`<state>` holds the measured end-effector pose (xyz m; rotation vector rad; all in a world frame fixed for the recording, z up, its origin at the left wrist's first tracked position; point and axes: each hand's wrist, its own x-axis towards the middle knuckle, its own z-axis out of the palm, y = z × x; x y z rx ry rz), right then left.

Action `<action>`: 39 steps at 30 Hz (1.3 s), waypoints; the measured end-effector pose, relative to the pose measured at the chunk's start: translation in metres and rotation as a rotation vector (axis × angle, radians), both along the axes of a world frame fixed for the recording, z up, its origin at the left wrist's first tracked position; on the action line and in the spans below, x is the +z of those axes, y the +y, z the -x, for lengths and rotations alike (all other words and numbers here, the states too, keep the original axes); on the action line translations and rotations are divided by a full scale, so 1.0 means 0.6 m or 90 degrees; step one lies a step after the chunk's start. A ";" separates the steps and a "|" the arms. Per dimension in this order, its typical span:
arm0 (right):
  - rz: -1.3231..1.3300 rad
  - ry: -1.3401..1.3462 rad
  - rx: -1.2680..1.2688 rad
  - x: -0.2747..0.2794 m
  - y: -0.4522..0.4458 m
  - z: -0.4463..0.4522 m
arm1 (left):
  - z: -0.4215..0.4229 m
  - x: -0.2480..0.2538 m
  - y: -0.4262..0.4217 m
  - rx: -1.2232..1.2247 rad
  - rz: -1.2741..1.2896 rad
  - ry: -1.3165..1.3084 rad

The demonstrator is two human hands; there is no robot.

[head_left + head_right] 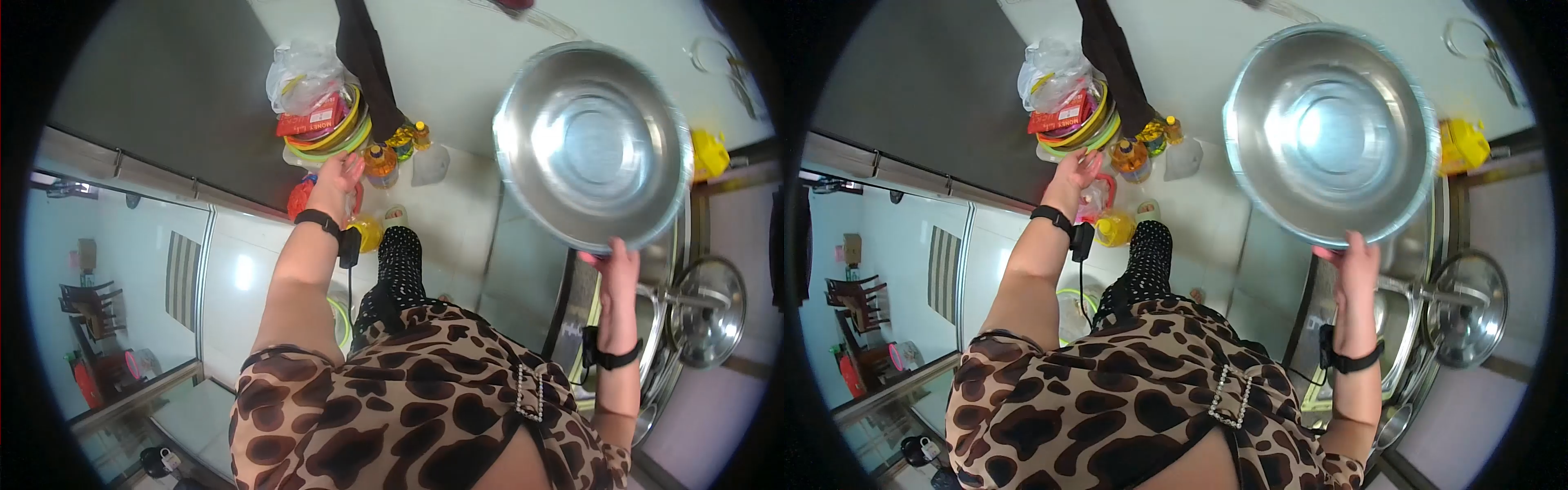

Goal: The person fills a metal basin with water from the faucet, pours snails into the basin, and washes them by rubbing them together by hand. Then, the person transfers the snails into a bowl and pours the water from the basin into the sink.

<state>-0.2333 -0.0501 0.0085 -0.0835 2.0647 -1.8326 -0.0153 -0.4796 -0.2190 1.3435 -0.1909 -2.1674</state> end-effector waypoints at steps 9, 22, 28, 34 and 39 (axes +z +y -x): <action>-0.101 -0.458 0.212 -0.208 -0.464 0.033 | 0.041 -0.205 -0.234 0.228 -0.116 -0.032; -0.230 -0.579 0.379 -0.243 -0.704 0.028 | 0.083 -0.196 -0.262 0.212 -0.175 0.006; -0.283 -0.476 0.420 -0.257 -0.703 0.090 | 0.053 -0.271 -0.365 0.131 -0.150 -0.019; -0.368 -0.391 0.455 -0.264 -0.682 0.132 | 0.049 -0.318 -0.383 0.210 -0.149 -0.059; -0.401 -0.391 0.534 -0.294 -0.673 0.152 | 0.026 -0.265 -0.408 0.182 -0.097 -0.053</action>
